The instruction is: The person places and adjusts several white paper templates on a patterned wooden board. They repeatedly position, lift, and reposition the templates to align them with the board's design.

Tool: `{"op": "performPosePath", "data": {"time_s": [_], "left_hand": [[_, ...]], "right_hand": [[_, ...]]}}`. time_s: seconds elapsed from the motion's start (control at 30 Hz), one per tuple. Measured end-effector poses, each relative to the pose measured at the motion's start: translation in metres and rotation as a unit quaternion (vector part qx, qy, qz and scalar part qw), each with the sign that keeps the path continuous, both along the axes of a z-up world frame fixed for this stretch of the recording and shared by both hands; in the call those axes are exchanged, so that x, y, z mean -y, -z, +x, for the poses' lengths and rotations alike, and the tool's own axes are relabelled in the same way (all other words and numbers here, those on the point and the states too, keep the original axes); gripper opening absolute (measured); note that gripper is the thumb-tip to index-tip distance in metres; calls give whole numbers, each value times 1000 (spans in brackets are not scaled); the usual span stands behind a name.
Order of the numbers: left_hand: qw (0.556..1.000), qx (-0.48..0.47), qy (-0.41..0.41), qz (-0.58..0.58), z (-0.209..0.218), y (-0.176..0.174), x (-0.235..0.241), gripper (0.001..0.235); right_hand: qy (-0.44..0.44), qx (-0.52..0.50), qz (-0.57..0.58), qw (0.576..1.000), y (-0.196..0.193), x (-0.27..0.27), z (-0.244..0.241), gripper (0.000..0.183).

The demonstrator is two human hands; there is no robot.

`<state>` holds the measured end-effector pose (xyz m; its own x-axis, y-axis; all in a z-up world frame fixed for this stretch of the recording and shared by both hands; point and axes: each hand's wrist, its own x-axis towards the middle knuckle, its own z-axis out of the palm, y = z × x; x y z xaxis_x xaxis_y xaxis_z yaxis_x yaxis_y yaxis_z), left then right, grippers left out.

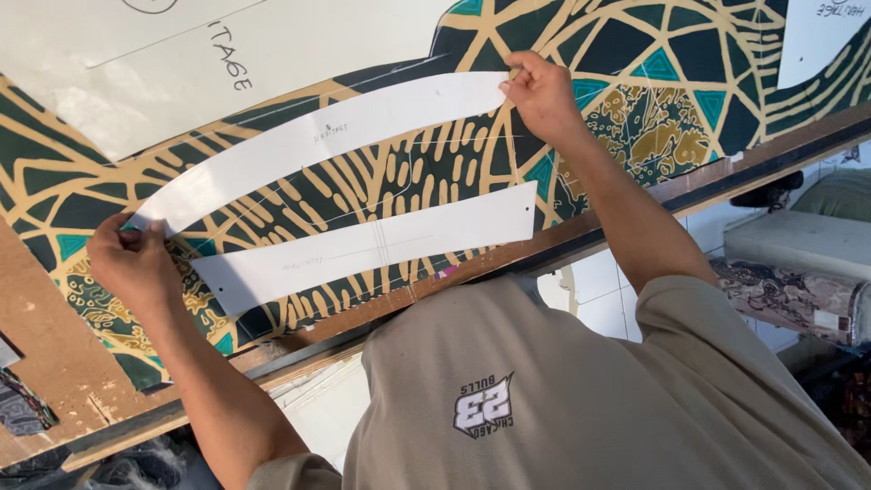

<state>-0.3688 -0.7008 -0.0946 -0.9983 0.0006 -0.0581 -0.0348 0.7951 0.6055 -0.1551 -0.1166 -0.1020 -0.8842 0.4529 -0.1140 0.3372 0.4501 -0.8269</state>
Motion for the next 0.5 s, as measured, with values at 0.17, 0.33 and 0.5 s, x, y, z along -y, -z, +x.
{"op": "performPosePath", "data": {"time_s": [0.17,0.33,0.5], "left_hand": [[988,-157,13,-5,-1,11,34,27],[985,-151,-65,52,9,12,45,23],[989,-130,-39,53,32,-12,25,16]], "right_hand": [[23,-18,-40,999,9,-11,1,22],[1,-37,4,999,0,-2,12,25],[-73,-12,126,989,-14,6,9,32]]}}
